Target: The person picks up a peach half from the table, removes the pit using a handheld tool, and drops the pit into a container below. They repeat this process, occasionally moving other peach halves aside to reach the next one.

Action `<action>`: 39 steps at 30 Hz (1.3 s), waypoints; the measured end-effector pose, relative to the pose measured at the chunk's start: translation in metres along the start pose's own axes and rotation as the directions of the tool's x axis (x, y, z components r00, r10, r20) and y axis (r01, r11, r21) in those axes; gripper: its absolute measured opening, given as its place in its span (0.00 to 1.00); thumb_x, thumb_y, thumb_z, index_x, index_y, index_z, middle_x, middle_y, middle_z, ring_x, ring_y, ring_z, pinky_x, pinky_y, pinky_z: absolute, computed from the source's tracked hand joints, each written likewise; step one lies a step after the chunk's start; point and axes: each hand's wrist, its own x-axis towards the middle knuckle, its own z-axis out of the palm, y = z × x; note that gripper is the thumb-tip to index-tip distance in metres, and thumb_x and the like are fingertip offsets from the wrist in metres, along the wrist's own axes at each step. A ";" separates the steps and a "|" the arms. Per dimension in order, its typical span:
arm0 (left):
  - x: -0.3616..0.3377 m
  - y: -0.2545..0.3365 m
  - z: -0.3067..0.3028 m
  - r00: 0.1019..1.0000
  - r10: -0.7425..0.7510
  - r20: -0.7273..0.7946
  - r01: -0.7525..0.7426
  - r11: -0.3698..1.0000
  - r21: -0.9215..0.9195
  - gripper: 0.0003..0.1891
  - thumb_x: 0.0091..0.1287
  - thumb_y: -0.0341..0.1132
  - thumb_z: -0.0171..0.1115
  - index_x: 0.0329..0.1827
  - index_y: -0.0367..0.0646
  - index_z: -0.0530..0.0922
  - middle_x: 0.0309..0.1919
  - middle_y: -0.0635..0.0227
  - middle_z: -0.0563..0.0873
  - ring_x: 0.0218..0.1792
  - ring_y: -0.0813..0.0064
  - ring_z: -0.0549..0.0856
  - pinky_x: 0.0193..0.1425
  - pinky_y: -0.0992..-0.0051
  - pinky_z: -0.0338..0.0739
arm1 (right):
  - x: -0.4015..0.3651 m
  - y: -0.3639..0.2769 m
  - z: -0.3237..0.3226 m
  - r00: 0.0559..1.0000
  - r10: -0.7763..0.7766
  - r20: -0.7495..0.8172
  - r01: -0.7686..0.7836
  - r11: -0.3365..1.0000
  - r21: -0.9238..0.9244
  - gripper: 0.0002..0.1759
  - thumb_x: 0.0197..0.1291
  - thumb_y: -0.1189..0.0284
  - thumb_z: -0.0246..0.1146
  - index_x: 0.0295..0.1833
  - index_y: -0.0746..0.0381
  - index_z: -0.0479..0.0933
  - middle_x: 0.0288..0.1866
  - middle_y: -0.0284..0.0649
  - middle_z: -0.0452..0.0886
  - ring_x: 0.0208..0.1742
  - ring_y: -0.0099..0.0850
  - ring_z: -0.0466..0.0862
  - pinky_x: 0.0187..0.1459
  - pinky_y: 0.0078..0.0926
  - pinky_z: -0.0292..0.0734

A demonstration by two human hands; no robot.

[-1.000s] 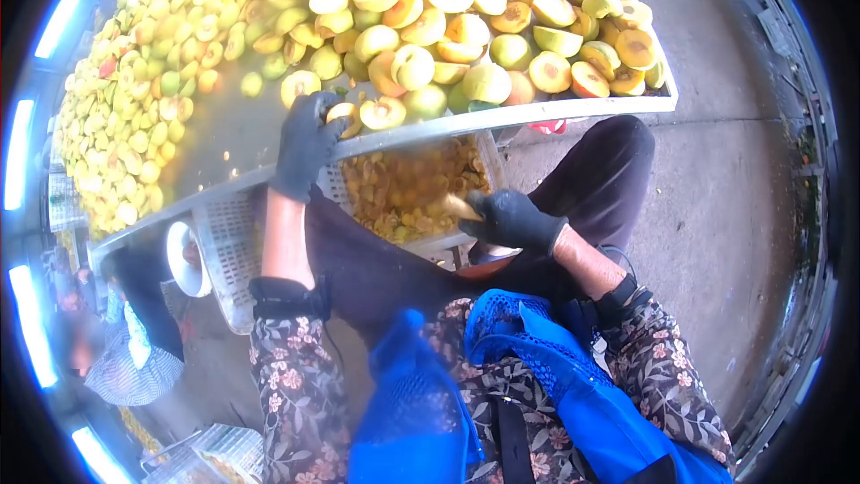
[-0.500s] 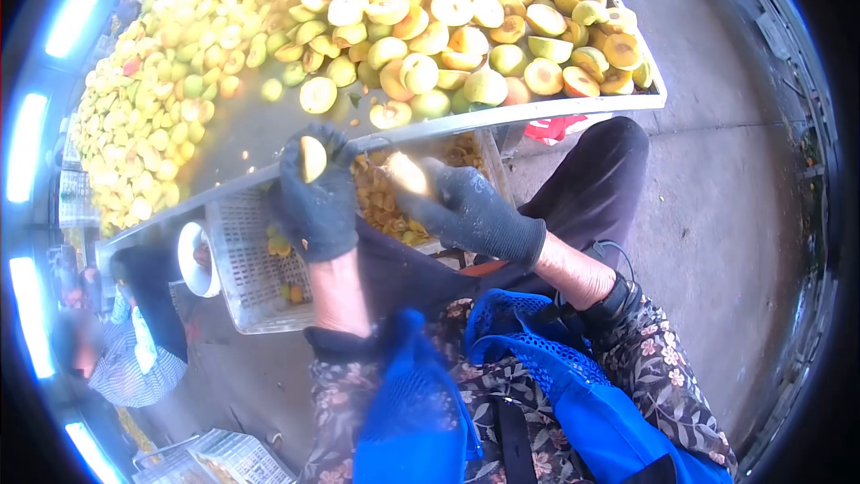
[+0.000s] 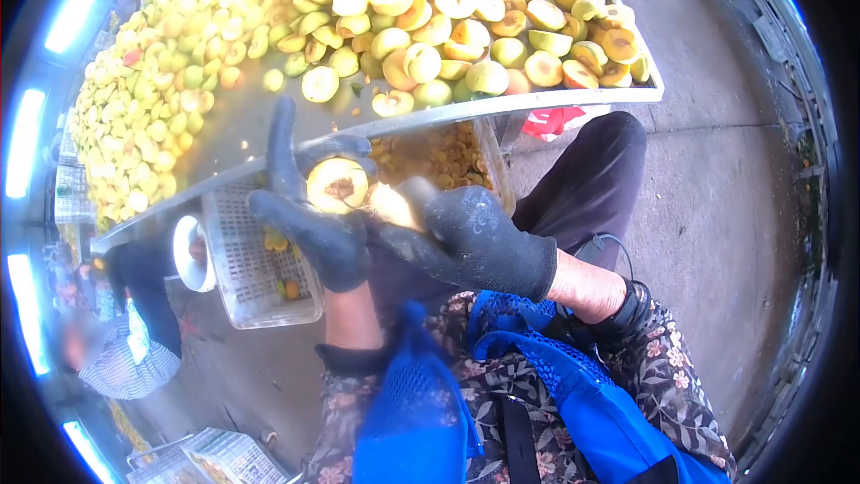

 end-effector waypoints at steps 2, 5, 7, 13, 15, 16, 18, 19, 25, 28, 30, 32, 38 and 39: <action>-0.001 0.007 0.009 0.999 0.015 -0.052 -0.012 0.997 0.072 0.55 0.63 0.75 0.19 0.70 0.27 0.59 0.29 0.61 0.82 0.31 0.74 0.81 0.38 0.76 0.78 | 0.002 0.002 0.010 0.999 -0.029 -0.042 0.028 0.999 -0.021 0.16 0.59 0.66 0.65 0.48 0.64 0.75 0.19 0.45 0.73 0.19 0.47 0.76 0.22 0.39 0.68; -0.002 0.007 0.010 0.998 0.042 -0.057 -0.033 0.990 0.140 0.57 0.62 0.77 0.17 0.70 0.28 0.60 0.25 0.62 0.82 0.29 0.74 0.81 0.37 0.77 0.77 | -0.001 0.002 0.016 0.999 0.037 0.012 -0.035 0.988 -0.149 0.16 0.59 0.66 0.66 0.47 0.64 0.73 0.18 0.45 0.72 0.19 0.46 0.77 0.21 0.39 0.68; -0.002 0.003 0.006 0.997 0.068 -0.041 -0.059 0.981 0.187 0.56 0.62 0.77 0.17 0.70 0.29 0.61 0.23 0.63 0.81 0.28 0.74 0.81 0.37 0.77 0.77 | -0.004 0.006 0.020 0.999 0.019 0.032 -0.015 0.993 -0.118 0.16 0.58 0.67 0.65 0.47 0.64 0.72 0.19 0.47 0.73 0.20 0.48 0.77 0.22 0.41 0.68; -0.005 -0.018 -0.003 0.996 0.094 0.010 -0.094 0.965 0.244 0.55 0.63 0.75 0.16 0.68 0.30 0.64 0.23 0.64 0.81 0.29 0.75 0.81 0.38 0.78 0.75 | -0.009 0.016 0.022 0.992 0.047 0.118 -0.037 0.995 -0.090 0.14 0.59 0.68 0.62 0.47 0.63 0.71 0.24 0.49 0.77 0.26 0.50 0.80 0.26 0.46 0.71; -0.006 -0.017 -0.003 0.995 0.088 0.037 -0.095 0.950 0.299 0.54 0.64 0.75 0.16 0.68 0.30 0.64 0.23 0.64 0.81 0.30 0.75 0.80 0.39 0.78 0.75 | -0.007 0.016 0.022 0.981 0.103 0.161 -0.090 0.992 -0.085 0.12 0.60 0.68 0.61 0.47 0.62 0.72 0.25 0.49 0.78 0.28 0.49 0.81 0.28 0.45 0.73; -0.007 -0.018 -0.001 0.997 0.082 -0.008 -0.078 0.966 0.247 0.54 0.64 0.75 0.16 0.67 0.29 0.64 0.23 0.64 0.81 0.31 0.75 0.80 0.39 0.78 0.75 | -0.005 0.019 0.024 0.973 0.135 0.186 -0.125 0.990 -0.063 0.12 0.60 0.68 0.60 0.47 0.61 0.74 0.26 0.50 0.78 0.29 0.49 0.81 0.29 0.45 0.73; -0.007 -0.017 0.004 0.993 0.071 -0.096 -0.057 0.989 0.137 0.54 0.65 0.74 0.17 0.67 0.28 0.64 0.23 0.64 0.81 0.32 0.74 0.80 0.39 0.78 0.75 | -0.001 0.021 0.027 0.965 0.173 0.199 -0.172 0.985 -0.023 0.12 0.61 0.67 0.60 0.47 0.61 0.75 0.26 0.50 0.78 0.30 0.50 0.81 0.30 0.44 0.73; -0.007 -0.018 0.004 0.993 0.054 -0.101 -0.043 0.993 0.106 0.53 0.65 0.74 0.18 0.66 0.28 0.64 0.23 0.63 0.81 0.31 0.74 0.80 0.39 0.78 0.75 | 0.000 0.021 0.029 0.964 0.180 0.195 -0.184 0.983 -0.001 0.12 0.62 0.66 0.59 0.47 0.61 0.76 0.27 0.51 0.78 0.31 0.50 0.81 0.31 0.43 0.74; -0.001 0.000 0.015 0.984 -0.092 -0.151 0.107 0.990 0.097 0.43 0.73 0.63 0.29 0.60 0.23 0.69 0.23 0.62 0.81 0.29 0.73 0.80 0.37 0.76 0.77 | 0.009 0.026 0.015 0.969 0.102 0.227 -0.122 0.990 0.075 0.18 0.61 0.61 0.61 0.48 0.64 0.74 0.28 0.54 0.78 0.30 0.52 0.80 0.31 0.44 0.72; 0.009 -0.009 -0.001 0.972 -0.232 0.034 0.233 0.973 -0.003 0.35 0.76 0.53 0.34 0.53 0.21 0.74 0.24 0.61 0.81 0.29 0.72 0.80 0.37 0.75 0.77 | 0.012 0.026 0.004 0.979 0.075 0.192 -0.077 0.997 0.006 0.19 0.60 0.61 0.63 0.48 0.64 0.74 0.31 0.54 0.79 0.31 0.50 0.80 0.32 0.43 0.73; 0.009 -0.017 0.001 0.953 -0.294 -0.072 0.279 0.945 -0.168 0.33 0.77 0.51 0.33 0.54 0.23 0.75 0.30 0.59 0.82 0.29 0.71 0.80 0.38 0.76 0.77 | 0.012 0.026 0.005 0.984 0.147 0.099 -0.155 0.985 0.079 0.18 0.61 0.62 0.62 0.51 0.63 0.74 0.34 0.53 0.80 0.34 0.47 0.82 0.33 0.41 0.74; 0.003 -0.032 -0.006 0.986 -0.142 -0.089 0.143 0.990 0.001 0.30 0.77 0.48 0.34 0.56 0.25 0.74 0.39 0.57 0.82 0.34 0.70 0.80 0.43 0.74 0.76 | 0.007 0.022 0.020 0.956 0.286 -0.062 -0.263 0.932 0.249 0.19 0.64 0.64 0.58 0.57 0.60 0.73 0.40 0.50 0.80 0.39 0.43 0.83 0.32 0.39 0.74; -0.003 -0.023 -0.001 0.880 0.381 0.283 -0.474 0.714 0.515 0.20 0.70 0.34 0.52 0.62 0.33 0.69 0.49 0.56 0.83 0.49 0.63 0.78 0.56 0.63 0.68 | 0.018 0.033 0.010 0.982 -0.173 -0.071 0.140 0.931 -0.339 0.20 0.57 0.67 0.60 0.56 0.57 0.73 0.51 0.41 0.76 0.46 0.36 0.81 0.33 0.34 0.75; -0.003 -0.022 -0.005 0.846 0.386 0.367 -0.533 0.616 0.580 0.21 0.68 0.32 0.55 0.63 0.34 0.69 0.49 0.58 0.83 0.49 0.61 0.78 0.57 0.62 0.67 | 0.024 0.036 0.003 0.978 -0.209 -0.021 0.181 0.889 -0.421 0.20 0.57 0.67 0.60 0.56 0.57 0.73 0.51 0.40 0.76 0.46 0.36 0.80 0.33 0.34 0.75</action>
